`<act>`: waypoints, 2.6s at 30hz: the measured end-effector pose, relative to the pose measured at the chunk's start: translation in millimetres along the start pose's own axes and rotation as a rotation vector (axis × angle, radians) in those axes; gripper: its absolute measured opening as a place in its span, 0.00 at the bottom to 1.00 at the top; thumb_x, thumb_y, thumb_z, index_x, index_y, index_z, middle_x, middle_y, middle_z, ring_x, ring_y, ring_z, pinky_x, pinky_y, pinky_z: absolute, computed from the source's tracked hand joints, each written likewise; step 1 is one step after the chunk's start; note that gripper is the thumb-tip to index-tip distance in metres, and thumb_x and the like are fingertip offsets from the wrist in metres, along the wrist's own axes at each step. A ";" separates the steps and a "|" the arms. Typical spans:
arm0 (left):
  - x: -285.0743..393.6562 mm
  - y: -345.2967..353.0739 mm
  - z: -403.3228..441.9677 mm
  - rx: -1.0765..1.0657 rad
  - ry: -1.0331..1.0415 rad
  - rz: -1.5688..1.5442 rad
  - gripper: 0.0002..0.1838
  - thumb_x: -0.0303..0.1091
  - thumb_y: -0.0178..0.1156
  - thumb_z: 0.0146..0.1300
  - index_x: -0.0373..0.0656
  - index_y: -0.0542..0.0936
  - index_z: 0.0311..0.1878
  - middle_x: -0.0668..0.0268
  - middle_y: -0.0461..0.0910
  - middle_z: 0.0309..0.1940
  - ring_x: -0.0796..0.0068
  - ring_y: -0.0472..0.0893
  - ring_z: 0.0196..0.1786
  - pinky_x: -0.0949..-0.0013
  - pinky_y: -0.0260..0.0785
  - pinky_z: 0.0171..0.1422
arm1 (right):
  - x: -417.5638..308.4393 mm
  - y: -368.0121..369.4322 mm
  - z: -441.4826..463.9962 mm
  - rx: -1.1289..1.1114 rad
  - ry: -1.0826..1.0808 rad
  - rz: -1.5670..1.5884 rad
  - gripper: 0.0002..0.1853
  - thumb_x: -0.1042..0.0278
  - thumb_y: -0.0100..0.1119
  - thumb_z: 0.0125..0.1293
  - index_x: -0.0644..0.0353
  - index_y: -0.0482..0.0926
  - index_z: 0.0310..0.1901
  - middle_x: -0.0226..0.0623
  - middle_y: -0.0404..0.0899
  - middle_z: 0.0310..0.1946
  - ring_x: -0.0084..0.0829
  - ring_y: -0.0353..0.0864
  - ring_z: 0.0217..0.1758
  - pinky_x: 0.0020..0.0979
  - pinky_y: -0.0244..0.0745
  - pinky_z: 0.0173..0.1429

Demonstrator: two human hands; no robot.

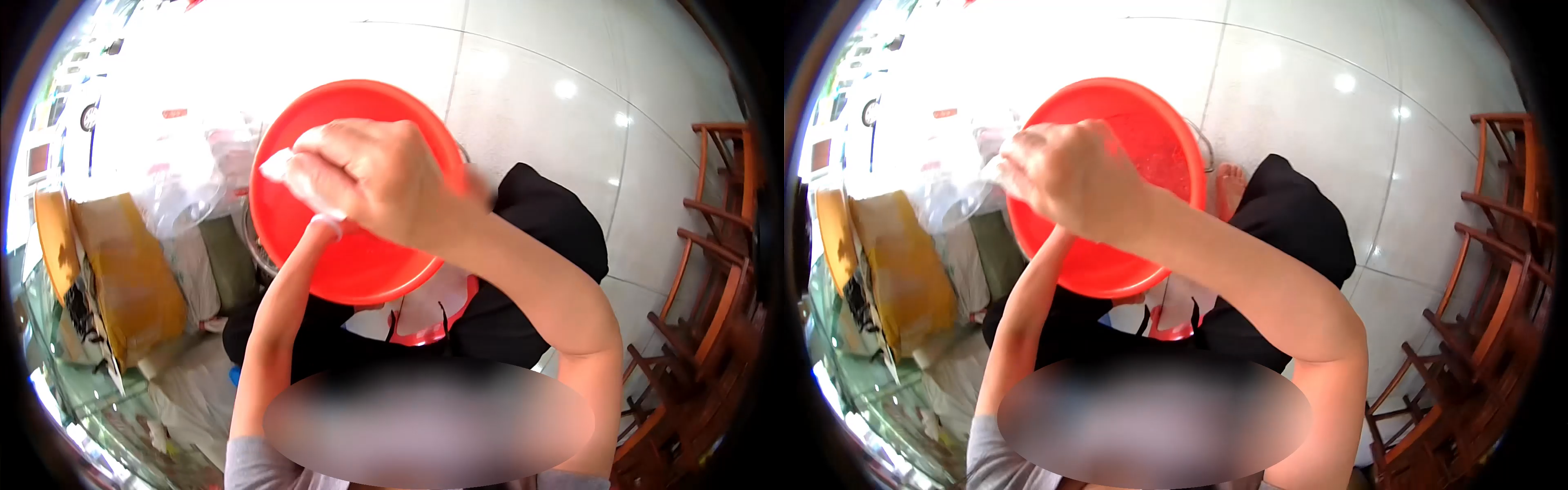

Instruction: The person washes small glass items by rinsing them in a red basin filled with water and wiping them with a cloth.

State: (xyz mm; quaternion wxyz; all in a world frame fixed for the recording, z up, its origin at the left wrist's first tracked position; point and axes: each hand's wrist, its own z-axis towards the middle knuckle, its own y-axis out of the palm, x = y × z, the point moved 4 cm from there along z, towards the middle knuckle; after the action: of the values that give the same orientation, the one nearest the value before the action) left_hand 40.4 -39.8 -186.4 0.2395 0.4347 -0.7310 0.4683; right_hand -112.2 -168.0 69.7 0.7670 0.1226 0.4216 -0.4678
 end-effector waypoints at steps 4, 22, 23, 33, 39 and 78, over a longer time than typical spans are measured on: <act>19.3 -3.5 -2.1 -0.004 0.039 -0.090 0.22 0.40 0.56 0.59 0.40 0.71 0.55 0.57 0.74 0.50 0.66 0.73 0.53 0.64 0.64 0.56 | 5.8 -1.0 -2.3 0.049 -0.032 -0.054 0.05 0.73 0.60 0.55 0.65 0.76 0.30 0.38 0.76 0.20 0.34 0.77 0.21 0.30 0.68 0.22; 21.6 37.1 -37.2 -0.067 -0.134 0.193 0.19 0.44 0.49 0.61 0.45 0.75 0.50 0.52 0.77 0.47 0.54 0.76 0.51 0.57 0.68 0.53 | -1.8 -2.7 -6.3 0.066 -0.015 0.042 0.04 0.76 0.59 0.54 0.66 0.76 0.31 0.37 0.76 0.21 0.33 0.77 0.21 0.29 0.69 0.23; 10.1 49.4 -34.4 -0.209 0.142 0.252 0.20 0.45 0.50 0.61 0.48 0.73 0.54 0.54 0.77 0.48 0.54 0.75 0.52 0.57 0.68 0.54 | 0.2 -2.8 -5.9 0.040 -0.012 0.017 0.04 0.76 0.59 0.54 0.65 0.76 0.31 0.38 0.76 0.21 0.33 0.77 0.22 0.29 0.69 0.23; 96.2 -40.5 -31.4 -0.051 0.042 -0.631 0.21 0.44 0.48 0.62 0.44 0.70 0.54 0.55 0.76 0.42 0.57 0.73 0.48 0.61 0.66 0.52 | 0.0 -5.6 -4.8 0.049 0.005 0.021 0.04 0.76 0.60 0.55 0.64 0.75 0.30 0.37 0.75 0.19 0.31 0.75 0.19 0.27 0.67 0.20; -39.0 32.9 6.2 0.081 -0.009 0.239 0.20 0.46 0.46 0.62 0.44 0.71 0.52 0.57 0.74 0.39 0.60 0.71 0.43 0.62 0.65 0.49 | -6.5 -3.4 -2.6 0.034 -0.002 0.045 0.04 0.75 0.60 0.56 0.64 0.76 0.30 0.38 0.75 0.19 0.32 0.75 0.19 0.27 0.67 0.21; 85.6 9.4 -25.8 -0.326 -0.122 -1.625 0.27 0.58 0.33 0.64 0.44 0.73 0.38 0.71 0.63 0.17 0.80 0.55 0.14 0.70 0.57 0.32 | 9.4 -7.1 -0.4 0.039 0.028 -0.010 0.04 0.75 0.57 0.56 0.66 0.78 0.32 0.39 0.80 0.25 0.31 0.80 0.25 0.25 0.74 0.28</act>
State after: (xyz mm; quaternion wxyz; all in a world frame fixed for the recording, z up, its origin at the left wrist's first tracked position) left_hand -12.6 -50.3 -114.5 0.5231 0.8117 -0.2595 0.0132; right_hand -116.3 -177.3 63.8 0.7561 0.1421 0.4239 -0.4780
